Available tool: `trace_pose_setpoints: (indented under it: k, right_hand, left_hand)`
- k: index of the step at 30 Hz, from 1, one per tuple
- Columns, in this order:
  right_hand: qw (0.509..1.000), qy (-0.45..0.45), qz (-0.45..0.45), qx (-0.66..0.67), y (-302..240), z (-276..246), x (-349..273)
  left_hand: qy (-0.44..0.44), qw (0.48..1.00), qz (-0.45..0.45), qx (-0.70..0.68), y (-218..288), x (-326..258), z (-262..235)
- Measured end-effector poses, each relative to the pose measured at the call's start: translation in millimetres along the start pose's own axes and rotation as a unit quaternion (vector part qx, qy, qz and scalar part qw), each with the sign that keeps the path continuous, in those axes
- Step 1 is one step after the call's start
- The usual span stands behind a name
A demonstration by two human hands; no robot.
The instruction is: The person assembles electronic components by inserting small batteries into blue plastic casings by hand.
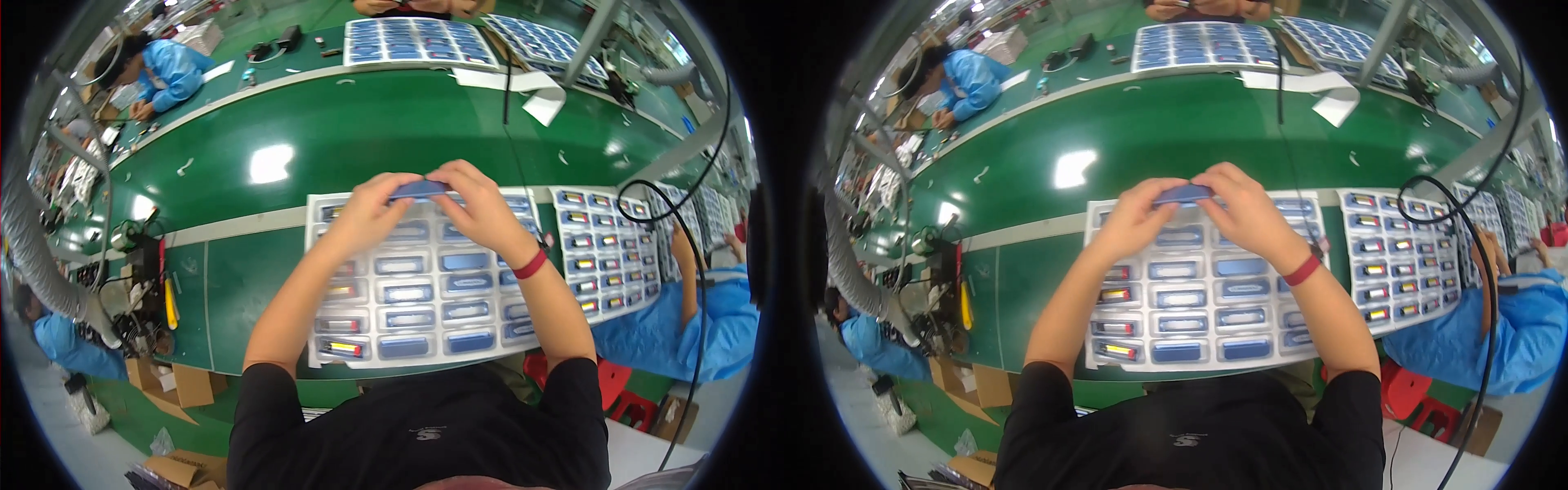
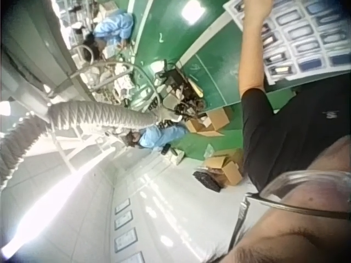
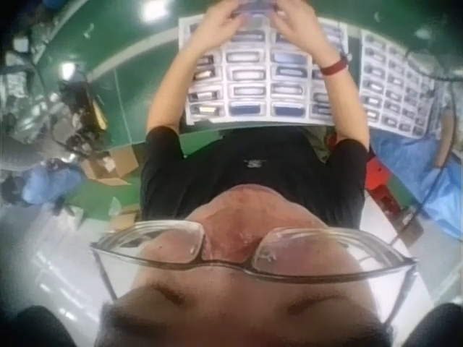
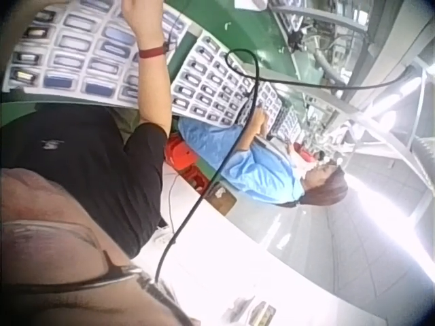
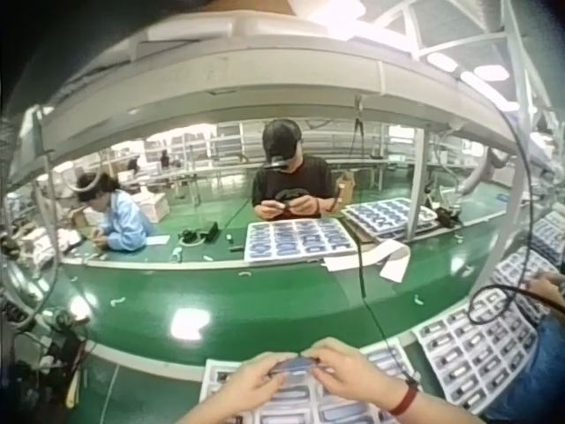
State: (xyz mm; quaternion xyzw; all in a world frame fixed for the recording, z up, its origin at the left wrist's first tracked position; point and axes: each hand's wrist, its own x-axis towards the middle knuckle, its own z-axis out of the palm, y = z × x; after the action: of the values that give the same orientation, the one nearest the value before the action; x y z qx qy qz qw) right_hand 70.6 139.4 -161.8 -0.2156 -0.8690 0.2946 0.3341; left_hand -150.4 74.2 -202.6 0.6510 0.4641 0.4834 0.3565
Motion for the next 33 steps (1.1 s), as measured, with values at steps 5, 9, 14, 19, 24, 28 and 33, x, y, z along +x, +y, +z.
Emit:
trace_pose_setpoints:
  k: [5, 9, 14, 19, 24, 28, 33]
  right_hand:
    - [0.985, 0.046, -0.081, -0.144, 5.8, 12.4, -19.7]
    - [0.985, 0.073, -0.069, -0.140, 2.8, 14.7, -19.3]
    - [0.984, 0.155, -0.087, -0.030, -7.0, 24.0, -5.5]
    - [0.975, 0.173, 0.023, 0.137, 6.2, 42.4, 23.8]
    - [0.981, 0.021, 0.185, 0.048, 21.6, 37.2, 22.6]
    - [0.992, -0.024, 0.120, -0.023, 49.8, 64.2, 3.6]
    - [0.983, -0.035, 0.054, -0.170, 59.9, 56.5, -1.6]
  left_hand:
    - [-0.004, 0.983, 0.109, 0.146, 6.1, -1.5, 6.8]
    - [0.002, 0.987, 0.117, 0.107, 13.7, -6.4, 5.6]
    - [0.032, 0.992, 0.108, -0.064, 9.1, -1.8, -1.1]
    - [0.070, 0.993, 0.019, -0.095, 6.2, 7.2, -13.0]
    - [0.075, 0.992, 0.041, 0.098, 12.0, 9.1, -38.6]
    - [-0.132, 0.981, 0.030, 0.141, -2.9, -6.8, -23.6]
    - [-0.173, 0.933, 0.058, 0.310, -17.9, -15.9, 10.7]
